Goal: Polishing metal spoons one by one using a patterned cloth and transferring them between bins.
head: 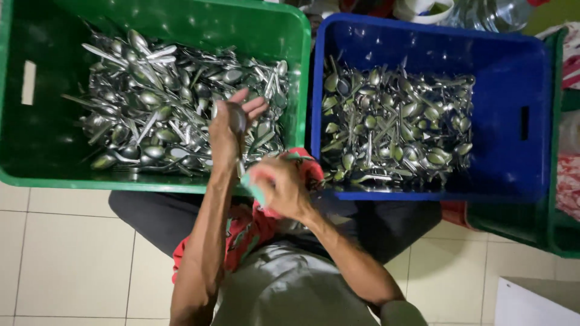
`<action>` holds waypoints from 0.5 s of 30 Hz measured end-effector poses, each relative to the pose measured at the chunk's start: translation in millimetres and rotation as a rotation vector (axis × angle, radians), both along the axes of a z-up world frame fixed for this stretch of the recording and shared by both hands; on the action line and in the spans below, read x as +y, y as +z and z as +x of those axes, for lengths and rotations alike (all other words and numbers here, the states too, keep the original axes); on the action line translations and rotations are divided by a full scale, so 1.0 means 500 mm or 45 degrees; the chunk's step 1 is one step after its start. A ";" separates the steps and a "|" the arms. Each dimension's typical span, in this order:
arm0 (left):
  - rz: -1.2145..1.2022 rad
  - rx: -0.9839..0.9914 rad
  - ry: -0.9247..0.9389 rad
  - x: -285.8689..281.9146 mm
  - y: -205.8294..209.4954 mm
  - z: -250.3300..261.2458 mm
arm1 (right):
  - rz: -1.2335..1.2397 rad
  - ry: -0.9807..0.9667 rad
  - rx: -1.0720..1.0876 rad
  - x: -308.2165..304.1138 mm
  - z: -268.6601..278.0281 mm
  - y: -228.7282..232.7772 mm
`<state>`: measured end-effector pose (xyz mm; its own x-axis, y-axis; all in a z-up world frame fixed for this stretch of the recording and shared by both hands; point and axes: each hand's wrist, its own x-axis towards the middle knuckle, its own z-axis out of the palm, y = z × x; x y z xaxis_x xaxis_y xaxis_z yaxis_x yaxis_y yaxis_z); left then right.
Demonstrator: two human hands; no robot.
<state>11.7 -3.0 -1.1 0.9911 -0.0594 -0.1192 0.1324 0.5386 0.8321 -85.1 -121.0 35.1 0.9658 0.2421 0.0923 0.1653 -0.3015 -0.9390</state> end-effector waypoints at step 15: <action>0.899 0.554 0.606 0.023 -0.054 0.094 | -0.098 -0.351 -0.074 0.085 -0.016 -0.114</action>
<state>58.7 8.2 -28.2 0.7532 0.5650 -0.3368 0.4031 0.0081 0.9151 -93.0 -78.6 -21.9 0.9898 -0.0207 0.1409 0.1199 -0.4128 -0.9029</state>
